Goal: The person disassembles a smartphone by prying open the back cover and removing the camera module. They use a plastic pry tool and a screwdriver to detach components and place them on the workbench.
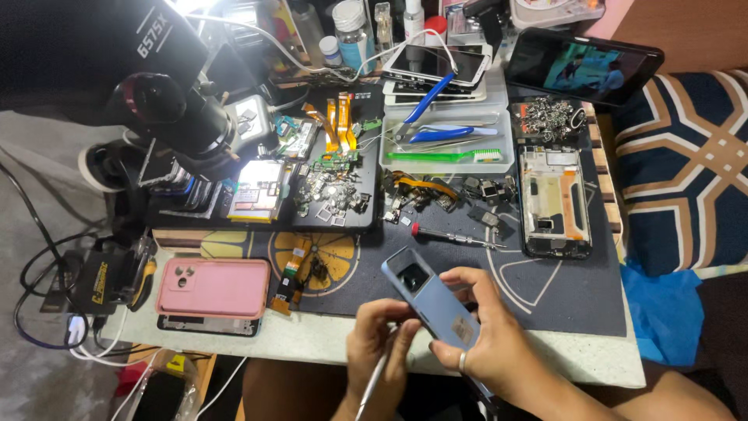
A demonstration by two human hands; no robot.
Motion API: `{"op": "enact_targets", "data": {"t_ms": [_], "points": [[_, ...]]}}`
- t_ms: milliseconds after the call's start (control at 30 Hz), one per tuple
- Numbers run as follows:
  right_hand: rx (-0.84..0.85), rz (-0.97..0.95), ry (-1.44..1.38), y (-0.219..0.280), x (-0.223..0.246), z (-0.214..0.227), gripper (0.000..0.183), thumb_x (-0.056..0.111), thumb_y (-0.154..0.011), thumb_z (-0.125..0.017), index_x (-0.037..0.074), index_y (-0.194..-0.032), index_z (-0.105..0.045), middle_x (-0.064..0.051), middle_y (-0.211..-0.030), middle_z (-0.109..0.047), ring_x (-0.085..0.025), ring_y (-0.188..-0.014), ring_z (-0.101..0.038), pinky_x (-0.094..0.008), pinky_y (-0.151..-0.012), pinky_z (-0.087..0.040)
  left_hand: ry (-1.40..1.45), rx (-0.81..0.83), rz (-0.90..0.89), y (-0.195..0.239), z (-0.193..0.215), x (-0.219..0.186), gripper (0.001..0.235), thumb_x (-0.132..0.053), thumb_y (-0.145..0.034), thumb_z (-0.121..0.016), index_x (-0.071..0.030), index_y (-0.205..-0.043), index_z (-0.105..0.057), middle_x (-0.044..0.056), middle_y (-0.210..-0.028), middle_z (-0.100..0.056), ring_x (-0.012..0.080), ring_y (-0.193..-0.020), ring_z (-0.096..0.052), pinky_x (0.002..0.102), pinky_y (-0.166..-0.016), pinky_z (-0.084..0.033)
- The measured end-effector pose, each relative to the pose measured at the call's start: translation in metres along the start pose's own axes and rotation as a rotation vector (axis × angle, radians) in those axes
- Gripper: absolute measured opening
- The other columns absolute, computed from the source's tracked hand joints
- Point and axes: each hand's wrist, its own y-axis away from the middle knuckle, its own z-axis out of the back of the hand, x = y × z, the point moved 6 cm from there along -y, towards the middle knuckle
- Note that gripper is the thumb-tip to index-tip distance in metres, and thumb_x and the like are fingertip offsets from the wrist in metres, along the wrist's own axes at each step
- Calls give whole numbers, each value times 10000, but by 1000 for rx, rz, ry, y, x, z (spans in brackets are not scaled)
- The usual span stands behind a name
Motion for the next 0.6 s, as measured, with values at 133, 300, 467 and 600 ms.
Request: {"op": "enact_targets", "data": {"t_ms": [133, 300, 467, 600], "points": [[-89, 289, 225, 3, 8, 1, 888, 44, -510, -848, 181, -1311, -490, -115, -1236, -561, -310, -1210, -587, -427, -993, -501, 108, -45, 286, 12, -12, 23, 254, -50, -895, -783, -23, -968, -542, 61, -826, -661, 98, -730, -632, 234, -653, -522], [-204, 543, 418, 15, 17, -13, 873, 135, -568, -900, 175, -1330, -475, -158, -1411, -450, -403, -1277, -488, -487, -1049, -429, 234, -107, 506, 10, -6, 41, 316, -42, -839, -795, -65, -836, -480, 38, -716, -601, 81, -608, -563, 228, -532, -456], [-74, 551, 353, 15, 11, -6, 953, 227, -574, -955, 133, -1375, -447, -228, -1542, -291, -428, -1380, -373, -542, -1049, -378, 264, -87, 457, -3, 9, 34, 298, -2, -834, -763, -82, -847, -476, -6, -742, -577, 40, -646, -518, 204, -548, -427], [25, 294, -210, -14, -9, 22, 900, 272, -664, -850, 174, -1414, -363, -119, -1486, -440, -272, -1296, -536, -455, -996, -517, 255, 144, 438, -25, 20, 23, 329, 33, -833, -761, -87, -832, -455, 5, -745, -579, 58, -655, -524, 209, -561, -426]]}}
